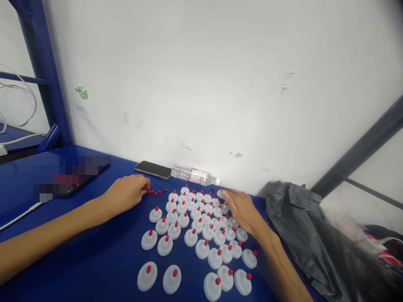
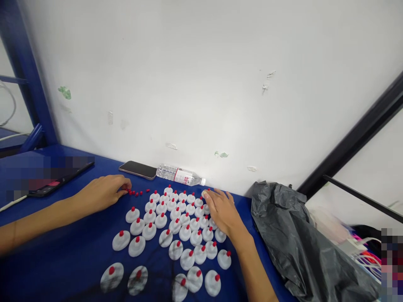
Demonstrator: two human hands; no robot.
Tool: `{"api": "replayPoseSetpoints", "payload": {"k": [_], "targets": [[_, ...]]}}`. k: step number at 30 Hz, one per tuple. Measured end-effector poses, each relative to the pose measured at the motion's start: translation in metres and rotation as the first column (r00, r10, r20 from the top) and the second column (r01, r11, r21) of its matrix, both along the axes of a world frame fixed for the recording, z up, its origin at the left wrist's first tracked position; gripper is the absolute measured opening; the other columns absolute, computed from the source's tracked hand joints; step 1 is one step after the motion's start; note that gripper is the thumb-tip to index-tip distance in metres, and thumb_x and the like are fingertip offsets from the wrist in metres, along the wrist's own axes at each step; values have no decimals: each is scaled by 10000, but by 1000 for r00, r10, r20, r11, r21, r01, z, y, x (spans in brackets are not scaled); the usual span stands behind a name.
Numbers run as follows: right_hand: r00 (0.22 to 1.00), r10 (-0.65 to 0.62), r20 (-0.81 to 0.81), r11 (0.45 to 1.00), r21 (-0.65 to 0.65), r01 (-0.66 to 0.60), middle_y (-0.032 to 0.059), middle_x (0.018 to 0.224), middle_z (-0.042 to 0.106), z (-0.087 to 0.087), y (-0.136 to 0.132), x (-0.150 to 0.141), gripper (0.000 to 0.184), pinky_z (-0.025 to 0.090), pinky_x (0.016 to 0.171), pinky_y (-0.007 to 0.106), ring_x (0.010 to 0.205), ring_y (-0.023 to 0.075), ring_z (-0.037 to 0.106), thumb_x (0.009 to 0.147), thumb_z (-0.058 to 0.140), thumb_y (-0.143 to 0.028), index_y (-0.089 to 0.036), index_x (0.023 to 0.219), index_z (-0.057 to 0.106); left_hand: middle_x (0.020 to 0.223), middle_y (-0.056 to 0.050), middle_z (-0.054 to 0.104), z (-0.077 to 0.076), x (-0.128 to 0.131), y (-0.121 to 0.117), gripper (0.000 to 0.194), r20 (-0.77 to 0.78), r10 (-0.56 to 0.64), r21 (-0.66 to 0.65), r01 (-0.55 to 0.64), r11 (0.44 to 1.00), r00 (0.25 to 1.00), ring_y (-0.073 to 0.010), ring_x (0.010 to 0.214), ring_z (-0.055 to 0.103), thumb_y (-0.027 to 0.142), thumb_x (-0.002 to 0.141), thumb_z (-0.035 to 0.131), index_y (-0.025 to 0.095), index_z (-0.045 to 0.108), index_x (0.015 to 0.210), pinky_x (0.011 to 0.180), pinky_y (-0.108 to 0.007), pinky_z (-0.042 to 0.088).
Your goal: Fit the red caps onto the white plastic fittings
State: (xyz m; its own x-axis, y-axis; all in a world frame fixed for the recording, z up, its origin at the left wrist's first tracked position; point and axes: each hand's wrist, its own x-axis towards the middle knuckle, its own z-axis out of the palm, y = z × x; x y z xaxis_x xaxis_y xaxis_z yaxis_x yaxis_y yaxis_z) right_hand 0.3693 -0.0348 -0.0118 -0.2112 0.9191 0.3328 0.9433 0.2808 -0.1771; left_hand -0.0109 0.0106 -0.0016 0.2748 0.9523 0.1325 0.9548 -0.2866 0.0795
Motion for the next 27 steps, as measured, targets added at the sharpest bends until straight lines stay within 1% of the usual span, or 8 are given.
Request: {"api": "replayPoseSetpoints", "payload": {"k": [5,8,12,14,18,20,23,27], "targets": [[998,-68,-16,965,254,70,77,1191,733,16,-3,3,345,293,1137,533,1178,261,631,1030,416,-419,-223,1143,676,1014,-58,757,1,0,0,201,15,-3,-13,3,1000,1000,-298,951,697,203,869,510,242,677,974,743,-370,499],[998,-52,-24,915,400,57,72,1080,748,21,-6,-2,242,376,1056,489,1041,262,673,1003,481,-383,-223,1053,655,1050,-79,760,1,0,1,255,31,2,5,-2,1000,1000,-318,973,702,180,890,468,235,683,1014,766,-399,510],[998,28,-52,911,412,-4,80,1095,698,24,-14,-22,180,482,903,417,1005,257,658,1009,447,-291,-213,1105,578,1150,-107,731,4,5,-4,349,69,7,71,-12,997,998,-315,1029,692,127,913,385,211,661,1110,818,-427,520],[995,78,-56,923,382,-51,78,1106,673,25,-19,-37,178,504,849,391,978,241,652,1021,417,-254,-215,1142,543,1189,-91,704,7,10,-10,360,119,-61,170,40,985,991,-276,1061,669,150,953,346,216,636,1155,852,-410,521],[954,288,83,859,417,-296,78,1061,685,28,-32,-70,148,508,867,382,977,228,647,1005,481,-187,-198,1146,527,1137,-75,683,10,22,-30,295,154,-377,441,277,854,913,-233,1023,630,304,1006,379,224,622,1154,793,-365,538],[915,364,175,805,435,-403,83,1049,702,30,-39,-86,167,512,872,389,985,233,653,985,518,-153,-187,1148,536,1074,-61,683,10,27,-42,257,128,-506,485,391,782,853,-220,974,619,323,1000,418,236,613,1144,733,-340,536],[870,423,251,751,441,-492,77,1045,718,30,-51,-106,214,525,889,394,967,227,661,950,565,-108,-179,1152,549,994,-40,671,8,34,-55,192,125,-610,496,484,721,782,-205,889,597,318,991,466,250,590,1120,669,-322,517],[842,466,271,688,487,-537,89,1152,718,28,-61,-119,256,547,932,392,1026,224,657,938,611,-121,-164,1183,554,889,-16,636,1,40,-63,126,54,-657,499,550,670,752,-196,774,564,274,1006,433,246,555,1012,557,-308,445]]}}
